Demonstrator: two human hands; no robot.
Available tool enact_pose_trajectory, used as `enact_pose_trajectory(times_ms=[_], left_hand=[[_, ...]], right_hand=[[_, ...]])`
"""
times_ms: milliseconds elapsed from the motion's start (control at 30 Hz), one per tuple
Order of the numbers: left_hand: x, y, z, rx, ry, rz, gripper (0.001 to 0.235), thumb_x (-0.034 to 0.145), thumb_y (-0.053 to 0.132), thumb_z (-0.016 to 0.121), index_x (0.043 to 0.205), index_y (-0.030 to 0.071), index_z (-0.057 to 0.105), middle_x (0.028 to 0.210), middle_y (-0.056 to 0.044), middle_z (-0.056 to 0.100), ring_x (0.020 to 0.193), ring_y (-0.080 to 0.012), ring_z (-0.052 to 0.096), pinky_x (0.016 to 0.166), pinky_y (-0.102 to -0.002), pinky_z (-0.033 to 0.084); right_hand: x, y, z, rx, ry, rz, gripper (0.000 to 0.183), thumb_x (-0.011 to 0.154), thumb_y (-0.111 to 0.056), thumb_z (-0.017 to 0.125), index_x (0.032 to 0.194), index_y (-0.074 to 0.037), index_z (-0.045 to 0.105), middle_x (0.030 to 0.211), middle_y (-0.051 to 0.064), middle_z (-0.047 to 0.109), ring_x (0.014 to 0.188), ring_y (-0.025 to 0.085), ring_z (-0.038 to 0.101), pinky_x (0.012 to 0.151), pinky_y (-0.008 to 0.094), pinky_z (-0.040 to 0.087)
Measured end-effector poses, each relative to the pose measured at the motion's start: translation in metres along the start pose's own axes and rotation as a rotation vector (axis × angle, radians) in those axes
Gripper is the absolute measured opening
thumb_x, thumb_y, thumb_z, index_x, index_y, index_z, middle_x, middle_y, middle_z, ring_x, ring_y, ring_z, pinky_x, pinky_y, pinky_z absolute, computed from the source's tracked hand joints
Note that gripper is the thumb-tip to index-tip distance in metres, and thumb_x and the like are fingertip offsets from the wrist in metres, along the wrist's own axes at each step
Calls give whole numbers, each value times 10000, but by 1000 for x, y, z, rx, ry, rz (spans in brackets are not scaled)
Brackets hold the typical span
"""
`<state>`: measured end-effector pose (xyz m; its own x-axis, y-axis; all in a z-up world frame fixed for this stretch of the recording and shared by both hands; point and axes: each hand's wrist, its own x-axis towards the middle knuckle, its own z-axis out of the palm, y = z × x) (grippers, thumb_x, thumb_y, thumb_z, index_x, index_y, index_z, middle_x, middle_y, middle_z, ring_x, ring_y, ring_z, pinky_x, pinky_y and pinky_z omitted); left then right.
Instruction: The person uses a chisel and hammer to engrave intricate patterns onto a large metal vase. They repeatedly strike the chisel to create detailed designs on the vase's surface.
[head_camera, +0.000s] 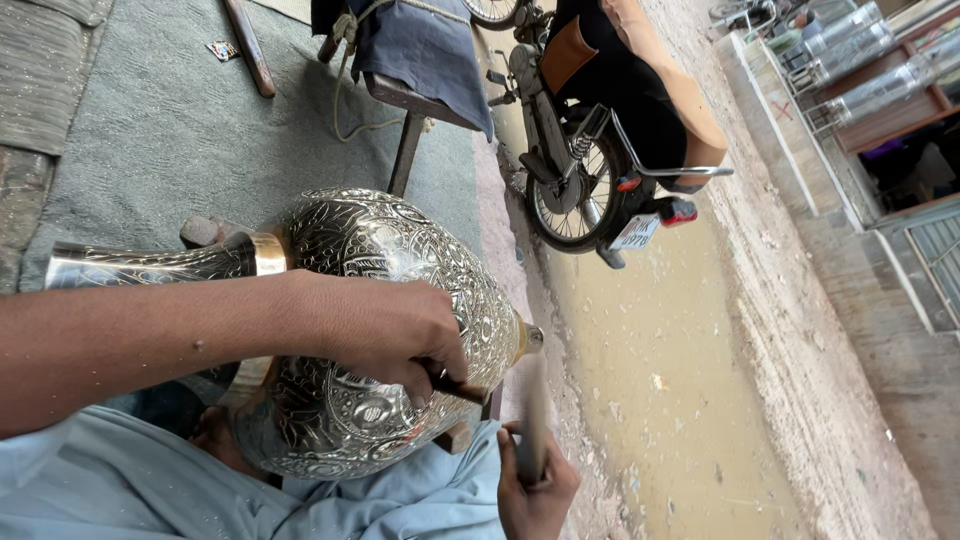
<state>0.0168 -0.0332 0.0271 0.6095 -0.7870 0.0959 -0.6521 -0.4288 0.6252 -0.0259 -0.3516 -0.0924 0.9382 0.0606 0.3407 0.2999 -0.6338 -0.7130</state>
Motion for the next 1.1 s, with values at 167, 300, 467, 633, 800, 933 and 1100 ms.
enact_pose_trajectory(times_ms=[167,300,467,633,800,933,1100], left_hand=[[1,-1,2,-10,-50,27,262,829,211,772,1069,108,751,778,-36,761,706,-144,742,725,-342,580],[-6,-4,2,-48,-17,5,171,836,232,768,937,95,777,715,-39,765,681,-135,737,733,-348,566],[-14,-3,4,-223,142,-26,180,894,209,717,1040,105,707,730,-45,755,691,-116,752,683,-338,598],[-13,-2,6,-184,146,4,264,859,179,728,1121,148,731,758,-49,769,698,-151,753,692,-361,583],[-12,-4,6,-127,102,15,274,879,195,736,1147,139,729,761,-72,757,718,-184,754,709,-389,574],[-11,-6,8,-106,110,74,268,877,185,738,1137,123,727,766,-80,761,743,-200,751,713,-407,561],[-8,-8,10,-116,42,-6,229,889,231,718,1098,138,729,785,-40,769,732,-145,770,697,-335,613]], right_hand=[[2,22,-4,-252,-17,-317,259,728,-21,771,979,-30,710,649,97,668,625,80,698,542,254,525],[-7,43,7,164,23,-9,195,863,-89,772,1032,-35,691,602,75,632,512,99,581,485,260,443],[-6,57,6,345,47,310,161,872,-142,717,978,-58,630,546,75,626,447,140,556,449,279,455],[0,62,-21,385,-31,-257,248,1065,-219,650,945,-23,555,734,138,645,761,239,638,769,370,493],[17,67,-38,453,-120,-142,264,1012,-273,610,866,-63,547,564,77,635,475,170,593,528,350,537],[16,55,-32,1063,-234,-117,187,1028,-111,700,975,-96,521,581,57,614,465,171,599,503,382,552],[18,28,-21,-3,-162,-269,228,831,-20,783,1002,-23,632,671,109,674,588,141,630,550,313,487]])
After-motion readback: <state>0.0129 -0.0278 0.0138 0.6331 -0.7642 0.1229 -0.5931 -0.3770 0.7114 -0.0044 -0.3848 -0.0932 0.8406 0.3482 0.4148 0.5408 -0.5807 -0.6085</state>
